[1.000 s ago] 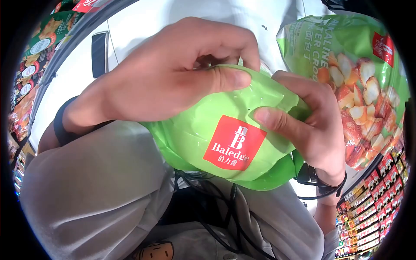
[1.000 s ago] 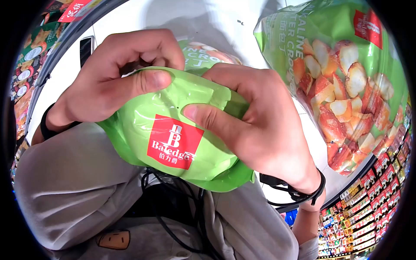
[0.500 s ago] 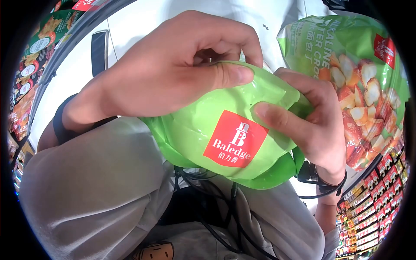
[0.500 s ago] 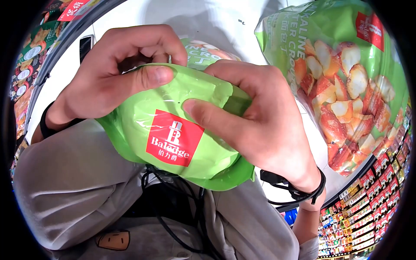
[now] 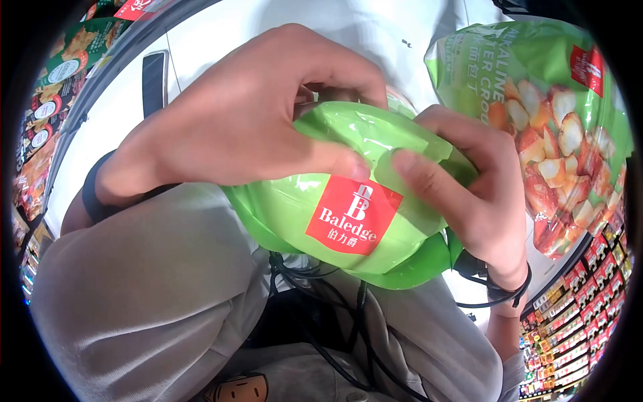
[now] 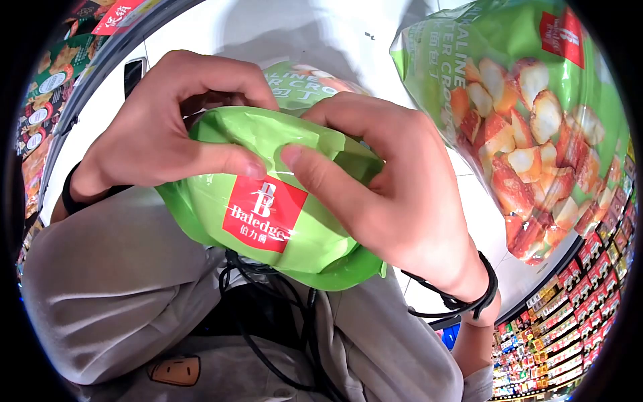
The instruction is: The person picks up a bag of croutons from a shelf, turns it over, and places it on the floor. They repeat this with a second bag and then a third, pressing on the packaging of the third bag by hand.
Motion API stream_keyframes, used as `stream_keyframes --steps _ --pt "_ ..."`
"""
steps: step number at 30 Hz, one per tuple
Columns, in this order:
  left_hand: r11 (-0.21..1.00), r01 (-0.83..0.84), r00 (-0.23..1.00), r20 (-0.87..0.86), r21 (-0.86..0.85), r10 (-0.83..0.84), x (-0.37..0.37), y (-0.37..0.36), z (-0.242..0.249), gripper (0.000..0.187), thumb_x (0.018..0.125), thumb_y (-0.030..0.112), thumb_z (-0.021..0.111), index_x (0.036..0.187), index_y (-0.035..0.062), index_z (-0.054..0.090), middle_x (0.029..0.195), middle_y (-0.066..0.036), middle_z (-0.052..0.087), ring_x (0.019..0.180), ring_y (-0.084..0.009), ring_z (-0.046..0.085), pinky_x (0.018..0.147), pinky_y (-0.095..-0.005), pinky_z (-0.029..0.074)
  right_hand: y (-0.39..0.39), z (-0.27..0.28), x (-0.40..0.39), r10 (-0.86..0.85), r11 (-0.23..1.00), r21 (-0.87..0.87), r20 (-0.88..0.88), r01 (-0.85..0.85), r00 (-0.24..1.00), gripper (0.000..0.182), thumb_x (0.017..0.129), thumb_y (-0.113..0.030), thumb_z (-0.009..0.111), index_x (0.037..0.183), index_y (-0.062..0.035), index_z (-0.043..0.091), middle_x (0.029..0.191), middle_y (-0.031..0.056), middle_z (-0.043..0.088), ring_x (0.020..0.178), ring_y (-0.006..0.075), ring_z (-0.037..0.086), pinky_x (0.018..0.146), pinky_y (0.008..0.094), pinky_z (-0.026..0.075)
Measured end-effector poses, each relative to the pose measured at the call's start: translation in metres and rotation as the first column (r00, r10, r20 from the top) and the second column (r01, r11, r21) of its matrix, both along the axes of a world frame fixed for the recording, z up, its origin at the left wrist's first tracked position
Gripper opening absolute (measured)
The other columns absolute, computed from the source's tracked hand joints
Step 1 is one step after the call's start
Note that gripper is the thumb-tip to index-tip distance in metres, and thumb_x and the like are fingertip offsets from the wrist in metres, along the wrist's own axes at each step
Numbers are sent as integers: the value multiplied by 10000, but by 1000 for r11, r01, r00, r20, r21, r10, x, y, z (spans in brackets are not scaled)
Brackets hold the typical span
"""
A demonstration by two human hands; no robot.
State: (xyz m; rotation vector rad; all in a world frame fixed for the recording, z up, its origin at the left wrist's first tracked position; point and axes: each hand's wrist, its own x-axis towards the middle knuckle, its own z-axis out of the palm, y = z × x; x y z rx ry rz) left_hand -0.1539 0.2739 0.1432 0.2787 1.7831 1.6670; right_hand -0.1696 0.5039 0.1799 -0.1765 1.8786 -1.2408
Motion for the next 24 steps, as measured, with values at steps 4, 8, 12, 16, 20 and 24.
stream_keyframes --steps 4,8,12,16,20,24 --pt "998 -53 998 -28 -46 51 3 -1 1 270 708 20 798 920 -22 637 805 -43 639 752 -69 604 691 -226 492 4 -3 2 35 998 -46 -169 -43 985 175 872 -68 659 1006 41 634 829 31 643 743 73 571 652 218 445" --pt "996 -10 997 -72 -87 4 -2 -5 10 264 723 24 791 927 -16 628 806 -36 635 741 -76 601 693 -233 485 6 3 3 10 999 -53 -97 -15 995 354 916 -196 605 1163 58 583 964 82 661 877 125 608 779 241 466" --pt "930 -134 942 -335 -343 12 -13 -11 16 245 789 121 759 959 12 621 769 -19 642 693 -111 597 700 -262 475 12 2 -1 -67 991 -126 -175 45 982 645 939 -433 528 1336 72 466 1197 163 619 1110 219 589 969 312 431" --pt "829 -236 879 -476 -507 -41 -21 -19 21 244 782 156 771 940 27 639 750 -27 652 667 -124 605 671 -258 476 15 -10 4 -179 963 -250 -309 102 934 870 874 -581 577 1412 72 375 1400 225 469 1285 300 488 1067 403 373" --pt "793 -296 838 -543 -532 -51 -22 -16 21 229 777 144 775 921 14 654 735 -58 661 622 -145 614 607 -275 494 34 -19 -2 65 982 -42 -842 -185 536 749 849 -588 604 1268 33 578 1375 296 462 1250 430 502 1046 508 399" --pt "769 -338 834 -551 -543 -22 -26 -19 21 197 801 101 758 927 -3 649 754 -65 674 636 -144 629 612 -269 499 48 -13 -1 157 973 54 -865 -223 476 634 771 -643 659 909 -29 740 1334 300 489 1211 451 526 1020 522 426"
